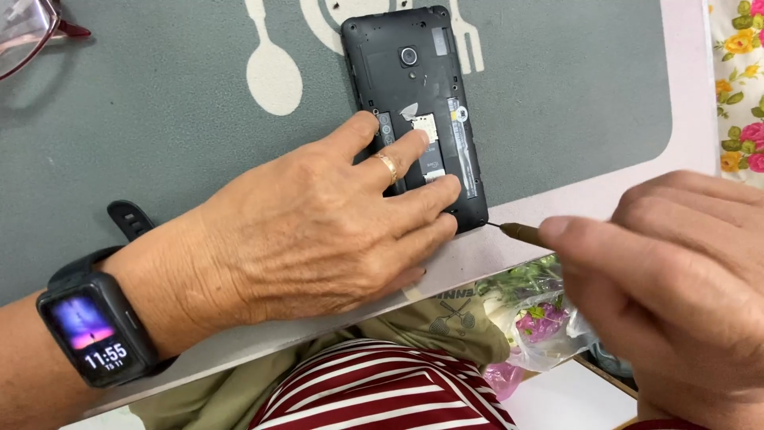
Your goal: Using a precision screwdriver to remove small screws from the internal frame of a mobile phone during disassembly.
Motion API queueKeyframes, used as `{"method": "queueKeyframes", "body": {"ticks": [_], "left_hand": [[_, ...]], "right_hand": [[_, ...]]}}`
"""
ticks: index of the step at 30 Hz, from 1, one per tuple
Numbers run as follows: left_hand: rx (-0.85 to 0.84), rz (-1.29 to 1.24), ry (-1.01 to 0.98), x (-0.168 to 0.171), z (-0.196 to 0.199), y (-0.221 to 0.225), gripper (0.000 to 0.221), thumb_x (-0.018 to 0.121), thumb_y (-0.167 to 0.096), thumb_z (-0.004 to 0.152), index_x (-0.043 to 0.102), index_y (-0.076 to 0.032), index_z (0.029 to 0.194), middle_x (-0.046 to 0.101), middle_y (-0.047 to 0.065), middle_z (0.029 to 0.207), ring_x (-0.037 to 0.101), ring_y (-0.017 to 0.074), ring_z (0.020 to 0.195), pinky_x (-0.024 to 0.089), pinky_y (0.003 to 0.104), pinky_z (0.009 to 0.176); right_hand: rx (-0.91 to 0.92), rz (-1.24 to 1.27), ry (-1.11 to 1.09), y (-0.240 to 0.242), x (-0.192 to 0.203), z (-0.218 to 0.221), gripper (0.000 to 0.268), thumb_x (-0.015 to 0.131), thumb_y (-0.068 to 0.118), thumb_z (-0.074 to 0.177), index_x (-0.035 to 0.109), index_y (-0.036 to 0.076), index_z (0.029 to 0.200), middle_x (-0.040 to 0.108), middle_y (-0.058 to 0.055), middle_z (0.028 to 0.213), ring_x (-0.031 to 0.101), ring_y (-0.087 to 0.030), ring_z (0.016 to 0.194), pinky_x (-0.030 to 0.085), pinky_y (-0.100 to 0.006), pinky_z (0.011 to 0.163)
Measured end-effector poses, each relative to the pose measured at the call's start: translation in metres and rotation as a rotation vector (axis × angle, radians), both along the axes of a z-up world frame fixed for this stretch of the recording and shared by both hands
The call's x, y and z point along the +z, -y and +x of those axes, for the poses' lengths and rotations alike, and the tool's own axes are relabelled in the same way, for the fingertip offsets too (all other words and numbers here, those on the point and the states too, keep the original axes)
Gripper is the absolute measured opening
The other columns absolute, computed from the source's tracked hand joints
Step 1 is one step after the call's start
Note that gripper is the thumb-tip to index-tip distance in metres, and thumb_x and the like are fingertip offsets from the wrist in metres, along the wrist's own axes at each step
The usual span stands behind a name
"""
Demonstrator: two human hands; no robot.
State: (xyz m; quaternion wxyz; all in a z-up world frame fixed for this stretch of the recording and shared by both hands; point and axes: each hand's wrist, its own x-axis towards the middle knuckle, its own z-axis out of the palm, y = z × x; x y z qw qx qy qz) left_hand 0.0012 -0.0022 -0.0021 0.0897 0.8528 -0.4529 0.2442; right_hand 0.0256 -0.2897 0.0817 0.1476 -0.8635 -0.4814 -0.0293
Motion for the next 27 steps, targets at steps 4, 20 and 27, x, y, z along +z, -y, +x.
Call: {"method": "queueKeyframes", "body": {"ticks": [4,20,27], "left_hand": [[0.005,0.016,0.009,-0.001,0.001,0.001,0.032,0.067,-0.045,0.116,0.066,-0.020,0.096,0.062,-0.002,0.098,0.070,0.0276,0.109,0.052,0.040,0.082],[0.062,0.018,0.021,0.010,-0.001,-0.018,0.053,0.076,-0.060,0.113,0.068,-0.012,0.092,0.067,0.005,0.084,0.062,0.0221,0.077,0.047,0.035,0.067],[0.103,0.112,-0.106,-0.011,-0.010,-0.009,0.056,0.072,-0.062,0.106,0.068,-0.007,0.113,0.054,-0.001,0.055,0.055,0.0226,0.048,0.041,0.038,0.049]], "right_hand": [[0.066,-0.064,-0.032,0.004,0.004,0.003,0.030,0.060,-0.009,0.097,0.071,0.002,0.123,0.068,-0.013,0.082,0.060,-0.026,0.064,0.048,-0.045,0.059],[0.031,0.007,-0.040,-0.003,-0.003,0.003,0.034,0.060,-0.009,0.094,0.069,0.005,0.123,0.064,-0.010,0.072,0.051,-0.025,0.051,0.042,-0.042,0.053],[0.124,-0.081,0.004,0.002,0.002,0.015,0.031,0.071,0.008,0.096,0.065,0.005,0.126,0.060,-0.008,0.061,0.056,-0.030,0.050,0.054,-0.045,0.059]]}}
